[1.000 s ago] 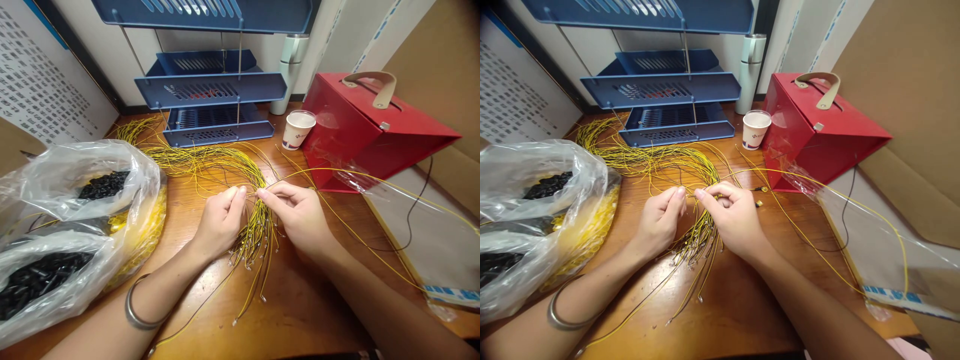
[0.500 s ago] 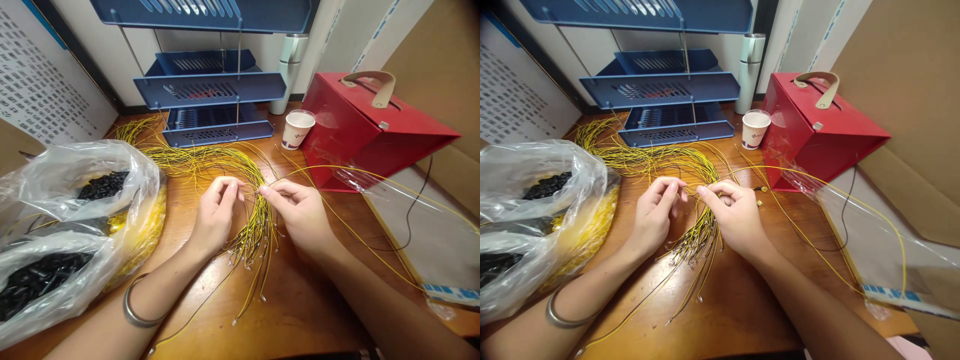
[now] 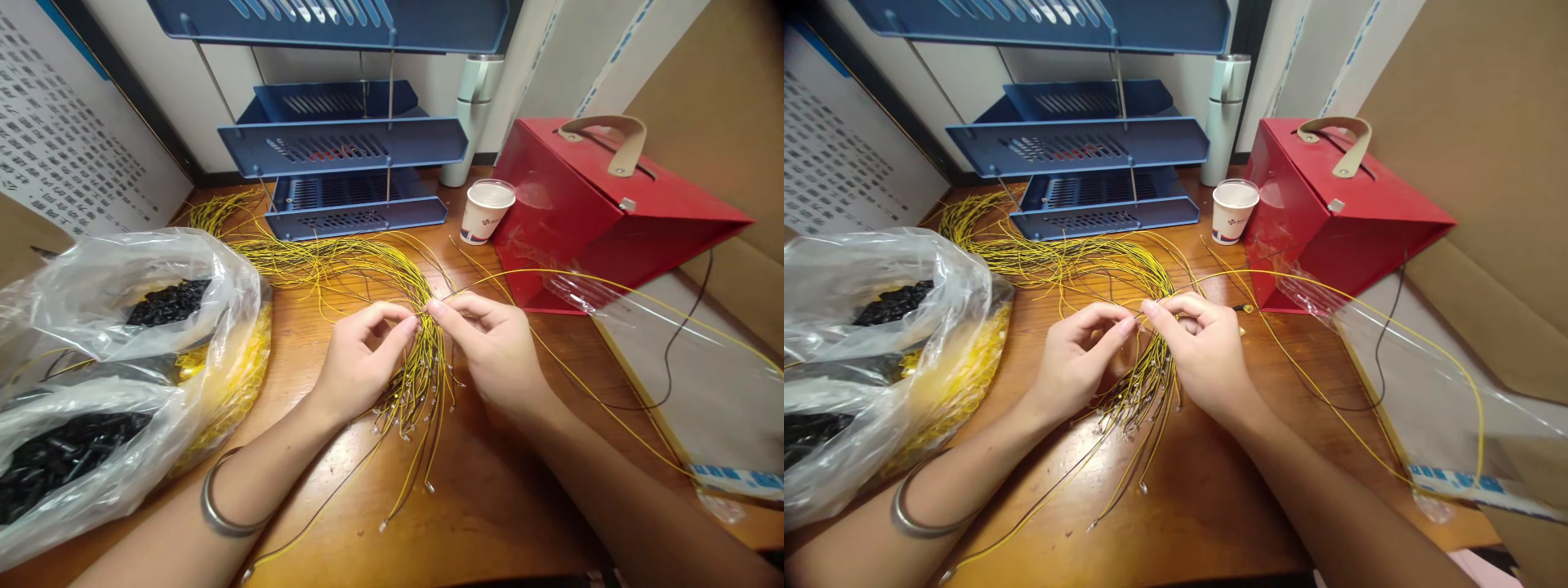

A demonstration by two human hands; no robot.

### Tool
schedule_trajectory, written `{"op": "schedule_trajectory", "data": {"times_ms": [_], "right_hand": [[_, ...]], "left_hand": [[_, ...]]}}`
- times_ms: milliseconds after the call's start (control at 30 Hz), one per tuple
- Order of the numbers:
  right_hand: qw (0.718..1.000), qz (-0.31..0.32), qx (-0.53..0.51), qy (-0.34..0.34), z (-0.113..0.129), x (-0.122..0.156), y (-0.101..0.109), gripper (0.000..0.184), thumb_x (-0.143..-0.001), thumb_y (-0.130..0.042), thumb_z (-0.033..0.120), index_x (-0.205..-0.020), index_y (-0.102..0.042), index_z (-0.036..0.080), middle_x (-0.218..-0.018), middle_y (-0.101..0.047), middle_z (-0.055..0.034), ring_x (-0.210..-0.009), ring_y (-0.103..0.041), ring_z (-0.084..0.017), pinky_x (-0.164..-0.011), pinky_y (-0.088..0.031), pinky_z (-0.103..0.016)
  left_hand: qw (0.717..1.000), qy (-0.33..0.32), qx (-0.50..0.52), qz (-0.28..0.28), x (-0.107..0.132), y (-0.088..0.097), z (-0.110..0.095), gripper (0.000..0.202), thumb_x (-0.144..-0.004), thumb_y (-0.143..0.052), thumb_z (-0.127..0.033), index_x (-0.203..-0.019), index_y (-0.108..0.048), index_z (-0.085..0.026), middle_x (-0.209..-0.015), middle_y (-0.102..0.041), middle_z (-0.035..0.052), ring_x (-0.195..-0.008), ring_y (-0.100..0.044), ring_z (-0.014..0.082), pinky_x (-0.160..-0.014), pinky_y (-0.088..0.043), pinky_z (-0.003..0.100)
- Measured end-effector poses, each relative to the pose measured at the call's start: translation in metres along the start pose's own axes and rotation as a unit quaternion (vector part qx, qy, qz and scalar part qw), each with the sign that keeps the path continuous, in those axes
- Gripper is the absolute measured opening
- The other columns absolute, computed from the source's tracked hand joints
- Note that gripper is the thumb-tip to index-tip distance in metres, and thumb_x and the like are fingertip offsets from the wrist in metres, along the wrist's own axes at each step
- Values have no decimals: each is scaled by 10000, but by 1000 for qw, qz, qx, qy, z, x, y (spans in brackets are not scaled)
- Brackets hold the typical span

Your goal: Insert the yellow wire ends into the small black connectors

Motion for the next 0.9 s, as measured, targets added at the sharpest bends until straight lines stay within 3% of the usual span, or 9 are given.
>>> {"op": "schedule_trajectory", "data": {"times_ms": [467, 900], "right_hand": [[999, -2, -31, 9, 0, 0, -1, 204, -801, -697, 335, -671, -706, 178, -673, -620, 6, -576, -491, -90, -540, -386, -245], [999, -11, -48, 0, -1, -1, 0, 161, -782, -707, 316, -705, -720, 175, -636, -572, 24, -547, -423, -72, -522, -345, -239]], "left_hand": [[999, 0, -20, 26, 1, -2, -2, 153, -882, -613, -285, -850, -708, -170, -469, -524, -40, -480, -509, 106, -458, -401, 224], [999, 3, -35, 42, 0, -3, -5, 144, -869, -618, -266, -809, -694, -159, -533, -561, -25, -467, -482, 87, -453, -398, 222]]}}
Point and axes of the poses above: each hand's wrist, its own x-axis away from the middle knuckle, its own y-axis out of the back of the hand, z = x × y, the point moved 5 cm from there along -x, towards the middle knuckle
